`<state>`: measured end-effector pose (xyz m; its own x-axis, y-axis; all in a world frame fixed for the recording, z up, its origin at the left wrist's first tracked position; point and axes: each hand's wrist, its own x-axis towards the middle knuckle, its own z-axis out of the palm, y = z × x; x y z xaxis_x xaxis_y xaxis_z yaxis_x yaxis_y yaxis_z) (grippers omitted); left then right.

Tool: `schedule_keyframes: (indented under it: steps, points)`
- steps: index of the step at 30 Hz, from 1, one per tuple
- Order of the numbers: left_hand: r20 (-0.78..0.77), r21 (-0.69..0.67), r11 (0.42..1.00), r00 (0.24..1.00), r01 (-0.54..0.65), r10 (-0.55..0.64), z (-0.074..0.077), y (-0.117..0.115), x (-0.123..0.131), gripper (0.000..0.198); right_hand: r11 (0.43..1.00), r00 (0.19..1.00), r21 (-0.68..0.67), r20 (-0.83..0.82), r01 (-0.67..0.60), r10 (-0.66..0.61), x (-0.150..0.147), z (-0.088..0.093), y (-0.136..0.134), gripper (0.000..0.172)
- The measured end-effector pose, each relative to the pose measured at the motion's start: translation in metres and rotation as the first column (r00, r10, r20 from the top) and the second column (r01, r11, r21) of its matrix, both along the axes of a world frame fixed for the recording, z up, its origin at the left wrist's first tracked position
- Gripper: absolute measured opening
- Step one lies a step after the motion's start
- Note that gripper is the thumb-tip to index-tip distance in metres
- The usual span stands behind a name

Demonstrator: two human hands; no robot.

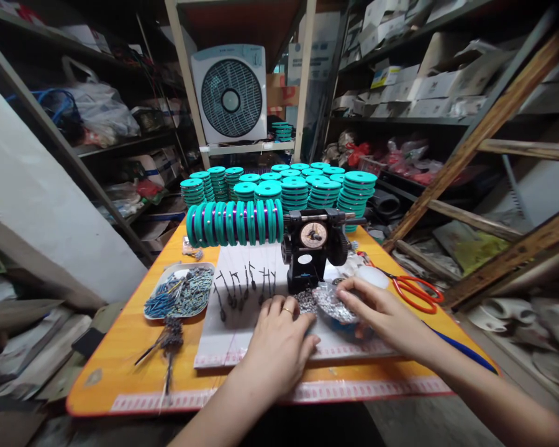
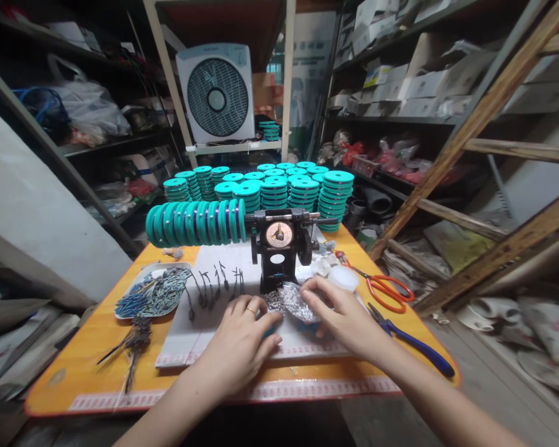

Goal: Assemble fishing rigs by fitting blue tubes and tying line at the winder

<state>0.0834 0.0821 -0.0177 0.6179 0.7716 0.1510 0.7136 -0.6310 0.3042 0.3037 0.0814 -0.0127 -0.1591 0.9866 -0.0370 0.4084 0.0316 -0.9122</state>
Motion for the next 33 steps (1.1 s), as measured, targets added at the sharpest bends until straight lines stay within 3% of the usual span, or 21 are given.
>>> schedule_keyframes:
  steps: [8,12,14,17,20,24,27,28,30,31,33]
  points:
    - [0.082,-0.014,1.0,0.997,-0.016,0.017,0.005,0.002,0.002,0.022,0.988,0.972,0.068,-0.203,0.135,-0.119,-0.003,0.005,-0.026,0.024]
    - [0.253,-0.088,0.996,0.966,-0.034,0.056,0.014,-0.005,0.002,0.028,0.968,0.866,0.019,-0.451,0.249,-0.214,-0.014,-0.005,-0.047,0.024]
    - [0.454,-0.193,0.981,0.887,0.005,0.085,0.02,-0.01,0.005,0.03,0.963,0.771,-0.023,-0.594,0.268,-0.229,-0.024,-0.013,-0.054,0.025]
    - [0.705,-0.371,0.918,0.686,0.143,0.178,0.029,-0.014,0.011,0.031,0.966,0.619,-0.09,-0.752,0.244,-0.226,-0.043,-0.021,-0.057,0.028]
    - [0.784,-0.473,0.848,0.554,0.241,0.28,0.035,-0.014,0.015,0.031,0.966,0.502,-0.142,-0.832,0.217,-0.235,-0.059,-0.021,-0.054,0.026]
    - [0.83,-0.443,0.854,0.486,0.274,0.274,0.037,-0.01,0.017,0.028,0.967,0.439,-0.18,-0.865,0.181,-0.243,-0.071,-0.016,-0.053,0.024]
    - [0.864,-0.355,0.898,0.459,0.261,0.208,0.038,-0.011,0.014,0.022,0.974,0.461,-0.178,-0.859,0.142,-0.224,-0.071,-0.015,-0.058,0.023]
    - [0.872,-0.309,0.921,0.457,0.239,0.174,0.039,-0.013,0.013,0.021,0.974,0.514,-0.151,-0.829,0.169,-0.218,-0.069,-0.015,-0.06,0.022]
    - [0.88,-0.182,0.967,0.469,0.176,0.081,0.042,-0.019,0.01,0.015,0.962,0.728,0.013,-0.657,0.272,-0.196,-0.063,-0.014,-0.067,0.022]
    - [0.876,-0.109,0.984,0.481,0.143,0.027,0.043,-0.021,0.009,0.012,0.935,0.826,0.138,-0.522,0.325,-0.211,-0.06,-0.014,-0.07,0.024]
    - [0.857,0.011,0.996,0.512,0.087,-0.055,0.046,-0.027,0.008,0.008,0.852,0.916,0.369,-0.294,0.371,-0.272,-0.053,-0.012,-0.076,0.032]
